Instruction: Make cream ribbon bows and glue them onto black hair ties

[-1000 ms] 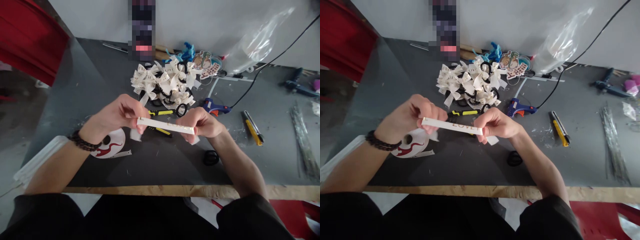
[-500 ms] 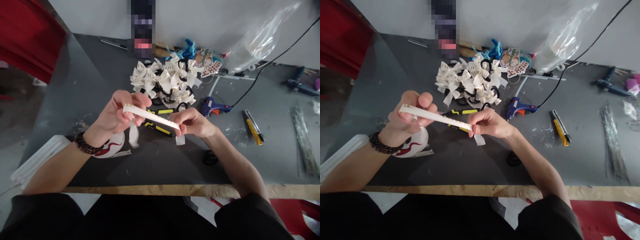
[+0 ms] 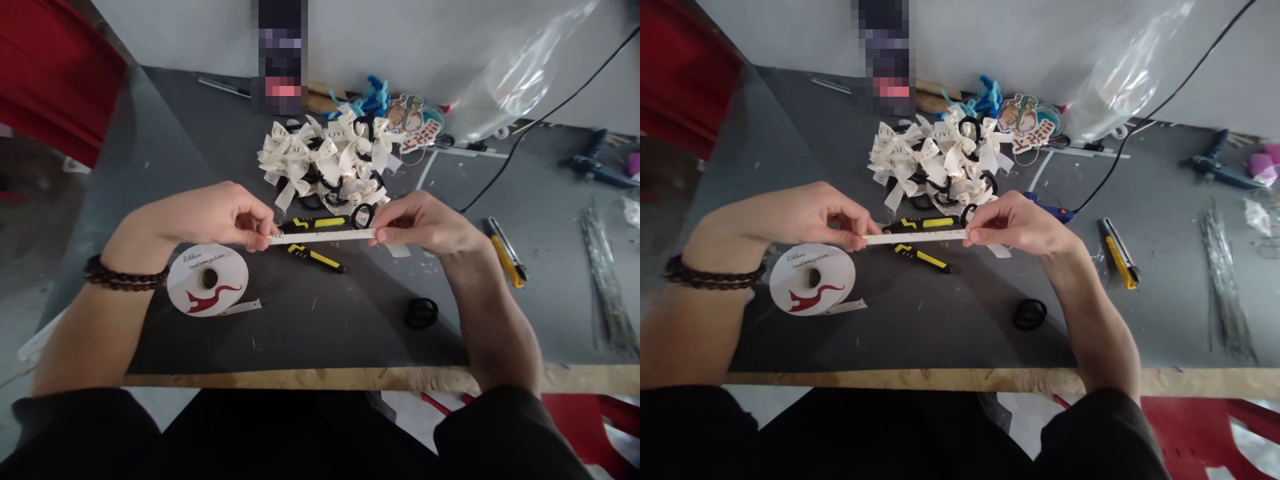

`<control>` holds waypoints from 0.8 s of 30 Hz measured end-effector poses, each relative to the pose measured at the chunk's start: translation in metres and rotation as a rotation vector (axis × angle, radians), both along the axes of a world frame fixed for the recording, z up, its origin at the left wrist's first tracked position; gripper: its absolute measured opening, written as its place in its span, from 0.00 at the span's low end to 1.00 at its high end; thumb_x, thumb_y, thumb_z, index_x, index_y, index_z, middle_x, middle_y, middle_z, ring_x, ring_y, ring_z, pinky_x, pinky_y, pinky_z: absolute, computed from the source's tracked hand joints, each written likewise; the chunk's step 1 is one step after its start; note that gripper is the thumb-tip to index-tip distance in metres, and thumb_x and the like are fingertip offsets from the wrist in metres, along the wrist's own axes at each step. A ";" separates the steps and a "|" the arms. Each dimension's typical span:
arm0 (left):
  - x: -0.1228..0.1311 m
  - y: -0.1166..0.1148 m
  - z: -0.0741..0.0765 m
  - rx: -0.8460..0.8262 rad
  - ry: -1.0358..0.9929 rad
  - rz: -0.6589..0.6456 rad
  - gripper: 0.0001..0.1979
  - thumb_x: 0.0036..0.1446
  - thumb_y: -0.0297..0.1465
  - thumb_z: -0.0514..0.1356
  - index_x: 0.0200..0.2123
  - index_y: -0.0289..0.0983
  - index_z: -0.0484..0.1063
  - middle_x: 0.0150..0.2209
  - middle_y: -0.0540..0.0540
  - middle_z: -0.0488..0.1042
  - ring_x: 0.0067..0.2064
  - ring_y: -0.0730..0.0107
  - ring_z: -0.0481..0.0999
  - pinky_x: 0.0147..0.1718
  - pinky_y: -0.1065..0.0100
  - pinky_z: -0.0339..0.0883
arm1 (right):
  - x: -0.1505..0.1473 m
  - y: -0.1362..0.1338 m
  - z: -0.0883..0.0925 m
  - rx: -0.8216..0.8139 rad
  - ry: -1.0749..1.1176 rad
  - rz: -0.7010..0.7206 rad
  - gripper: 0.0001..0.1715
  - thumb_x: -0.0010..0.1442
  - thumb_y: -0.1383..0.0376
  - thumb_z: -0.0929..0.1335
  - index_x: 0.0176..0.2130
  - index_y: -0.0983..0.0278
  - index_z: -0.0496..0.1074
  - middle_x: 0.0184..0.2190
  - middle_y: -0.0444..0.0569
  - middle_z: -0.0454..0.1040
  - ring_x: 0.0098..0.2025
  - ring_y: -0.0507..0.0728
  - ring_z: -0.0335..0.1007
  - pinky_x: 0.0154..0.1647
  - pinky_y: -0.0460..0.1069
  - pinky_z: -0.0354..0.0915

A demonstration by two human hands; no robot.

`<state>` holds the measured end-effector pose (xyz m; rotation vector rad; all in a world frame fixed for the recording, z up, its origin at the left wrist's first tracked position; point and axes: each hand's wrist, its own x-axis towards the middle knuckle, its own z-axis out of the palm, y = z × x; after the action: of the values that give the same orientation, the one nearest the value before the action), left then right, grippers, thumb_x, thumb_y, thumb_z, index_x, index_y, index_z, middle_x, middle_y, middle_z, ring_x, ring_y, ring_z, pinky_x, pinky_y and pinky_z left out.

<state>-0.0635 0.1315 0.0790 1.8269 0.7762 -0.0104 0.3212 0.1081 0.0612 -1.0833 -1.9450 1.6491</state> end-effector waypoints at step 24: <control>-0.013 0.004 0.020 -0.146 0.020 -0.071 0.08 0.65 0.34 0.69 0.40 0.35 0.85 0.42 0.43 0.88 0.42 0.64 0.84 0.41 0.70 0.75 | -0.025 -0.010 -0.019 0.016 0.333 -0.110 0.21 0.54 0.45 0.81 0.28 0.57 0.82 0.26 0.45 0.75 0.30 0.55 0.66 0.34 0.53 0.65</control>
<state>-0.0768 0.1351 0.0986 1.7164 0.7062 -0.1286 0.2966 0.0981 0.0426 -0.8316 -1.6530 1.6318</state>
